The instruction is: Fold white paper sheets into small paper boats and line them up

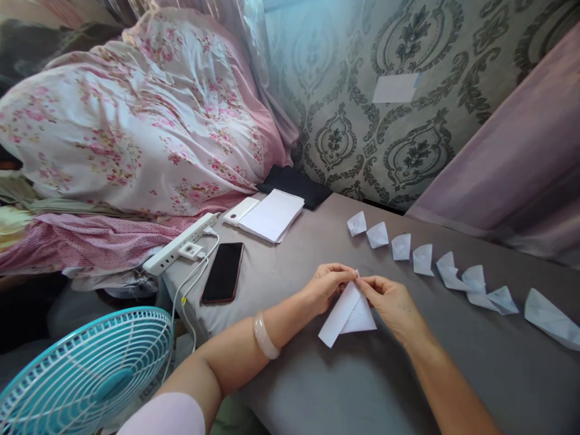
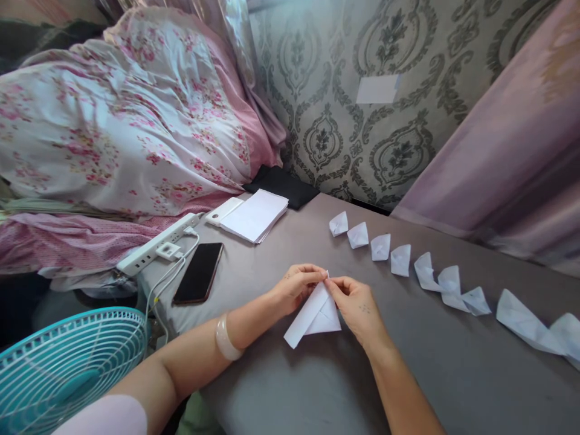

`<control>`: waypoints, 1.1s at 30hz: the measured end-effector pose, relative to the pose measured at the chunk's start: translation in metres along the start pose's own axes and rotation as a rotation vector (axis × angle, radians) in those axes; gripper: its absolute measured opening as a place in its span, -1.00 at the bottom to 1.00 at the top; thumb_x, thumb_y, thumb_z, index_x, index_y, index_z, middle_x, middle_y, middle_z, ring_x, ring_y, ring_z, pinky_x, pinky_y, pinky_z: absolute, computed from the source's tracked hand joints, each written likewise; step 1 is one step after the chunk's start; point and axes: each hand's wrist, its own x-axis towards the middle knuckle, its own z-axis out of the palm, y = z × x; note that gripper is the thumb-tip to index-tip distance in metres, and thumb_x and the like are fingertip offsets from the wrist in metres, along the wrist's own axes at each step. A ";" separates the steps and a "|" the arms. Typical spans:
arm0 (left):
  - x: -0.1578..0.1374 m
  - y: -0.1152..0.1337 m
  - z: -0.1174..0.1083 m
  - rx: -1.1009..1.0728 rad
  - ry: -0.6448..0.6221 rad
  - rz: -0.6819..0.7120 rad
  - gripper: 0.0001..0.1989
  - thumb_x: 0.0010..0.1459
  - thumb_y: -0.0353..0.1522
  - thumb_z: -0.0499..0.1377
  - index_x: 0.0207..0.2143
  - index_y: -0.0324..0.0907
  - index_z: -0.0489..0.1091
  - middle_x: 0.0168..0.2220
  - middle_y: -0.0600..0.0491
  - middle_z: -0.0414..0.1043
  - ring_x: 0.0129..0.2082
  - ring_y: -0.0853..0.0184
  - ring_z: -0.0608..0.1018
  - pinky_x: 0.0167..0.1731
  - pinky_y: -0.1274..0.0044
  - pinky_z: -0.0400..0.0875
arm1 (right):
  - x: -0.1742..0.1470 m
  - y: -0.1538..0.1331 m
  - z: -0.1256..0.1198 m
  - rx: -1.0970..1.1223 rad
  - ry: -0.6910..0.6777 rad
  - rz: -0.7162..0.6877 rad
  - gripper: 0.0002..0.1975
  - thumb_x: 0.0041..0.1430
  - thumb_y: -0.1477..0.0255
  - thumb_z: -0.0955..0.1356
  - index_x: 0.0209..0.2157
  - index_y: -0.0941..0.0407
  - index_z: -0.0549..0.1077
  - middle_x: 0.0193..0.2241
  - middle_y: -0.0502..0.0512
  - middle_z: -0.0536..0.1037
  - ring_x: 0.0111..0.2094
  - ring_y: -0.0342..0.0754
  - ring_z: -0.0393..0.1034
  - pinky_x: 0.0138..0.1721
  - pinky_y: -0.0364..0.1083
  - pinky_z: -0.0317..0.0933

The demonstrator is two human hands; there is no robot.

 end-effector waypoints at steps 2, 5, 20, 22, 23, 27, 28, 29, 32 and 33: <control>0.001 0.000 0.000 0.010 -0.006 -0.008 -0.61 -0.32 -0.25 0.46 -0.48 -0.27 0.42 -0.55 0.08 0.38 -0.54 0.42 0.41 -0.47 0.52 0.27 | 0.002 0.005 0.000 -0.062 0.008 -0.042 -0.60 -0.07 0.09 0.46 -0.37 0.16 0.56 -0.44 0.14 0.61 -0.40 0.00 0.44 -0.36 -0.08 0.27; 0.001 0.000 -0.001 0.036 0.013 0.008 -0.59 -0.34 -0.23 0.47 -0.50 -0.27 0.42 -0.58 0.09 0.37 -0.57 0.45 0.39 -0.51 0.54 0.22 | 0.003 0.006 0.000 -0.102 -0.001 -0.070 -0.62 -0.02 0.10 0.43 -0.37 0.16 0.56 -0.41 0.14 0.62 -0.38 -0.01 0.44 -0.33 -0.09 0.26; 0.003 -0.003 -0.004 0.100 0.020 0.105 -0.55 -0.34 -0.13 0.46 -0.51 -0.29 0.46 -0.61 0.12 0.34 -0.60 0.47 0.34 -0.50 0.53 0.20 | -0.003 -0.005 -0.003 0.040 -0.126 0.092 -0.58 -0.14 0.07 0.48 -0.41 0.15 0.56 -0.49 0.05 0.58 -0.46 -0.11 0.38 -0.41 -0.15 0.22; 0.003 -0.003 -0.004 0.098 0.006 0.093 -0.55 -0.33 -0.13 0.46 -0.50 -0.29 0.46 -0.61 0.11 0.34 -0.60 0.47 0.34 -0.50 0.53 0.20 | -0.003 -0.005 -0.003 0.032 -0.125 0.093 -0.56 -0.16 0.06 0.49 -0.41 0.16 0.57 -0.50 0.05 0.57 -0.49 -0.12 0.36 -0.43 -0.15 0.21; 0.003 -0.003 -0.004 0.095 0.001 0.090 -0.55 -0.33 -0.13 0.46 -0.50 -0.29 0.47 -0.61 0.11 0.35 -0.60 0.47 0.35 -0.50 0.53 0.20 | -0.002 -0.005 -0.004 0.024 -0.124 0.089 -0.56 -0.17 0.05 0.50 -0.42 0.16 0.57 -0.51 0.04 0.57 -0.50 -0.13 0.35 -0.45 -0.15 0.20; 0.002 -0.003 -0.003 0.123 0.000 0.099 -0.56 -0.31 -0.13 0.45 -0.50 -0.29 0.47 -0.58 0.09 0.38 -0.59 0.46 0.36 -0.49 0.53 0.21 | -0.003 -0.006 -0.006 0.059 -0.172 0.125 -0.56 -0.19 0.06 0.51 -0.43 0.16 0.57 -0.51 0.04 0.56 -0.51 -0.15 0.34 -0.45 -0.16 0.22; 0.002 -0.003 -0.003 0.142 0.006 0.106 -0.56 -0.30 -0.13 0.45 -0.49 -0.29 0.47 -0.57 0.09 0.39 -0.58 0.46 0.37 -0.49 0.53 0.21 | -0.004 -0.007 -0.006 0.084 -0.191 0.144 -0.56 -0.19 0.07 0.52 -0.42 0.16 0.57 -0.49 0.04 0.56 -0.50 -0.15 0.36 -0.42 -0.16 0.24; 0.002 -0.002 -0.003 0.162 0.014 0.114 -0.56 -0.30 -0.12 0.44 -0.49 -0.29 0.47 -0.56 0.08 0.40 -0.57 0.45 0.37 -0.49 0.53 0.21 | -0.004 -0.007 -0.006 0.110 -0.206 0.159 -0.56 -0.18 0.08 0.52 -0.41 0.16 0.56 -0.48 0.05 0.57 -0.48 -0.13 0.38 -0.40 -0.15 0.26; 0.002 0.000 -0.003 0.197 0.023 0.130 -0.57 -0.27 -0.13 0.43 -0.48 -0.29 0.48 -0.55 0.08 0.40 -0.55 0.46 0.37 -0.47 0.54 0.21 | -0.004 -0.006 -0.004 0.150 -0.198 0.158 -0.55 -0.21 0.08 0.53 -0.41 0.17 0.56 -0.47 0.07 0.58 -0.45 -0.10 0.42 -0.35 -0.14 0.28; 0.002 0.000 -0.004 0.205 0.020 0.130 -0.58 -0.26 -0.13 0.43 -0.48 -0.29 0.48 -0.55 0.08 0.41 -0.55 0.46 0.37 -0.47 0.54 0.21 | -0.003 -0.006 -0.003 0.146 -0.177 0.148 -0.54 -0.24 0.07 0.54 -0.42 0.17 0.56 -0.48 0.07 0.58 -0.46 -0.10 0.41 -0.37 -0.13 0.28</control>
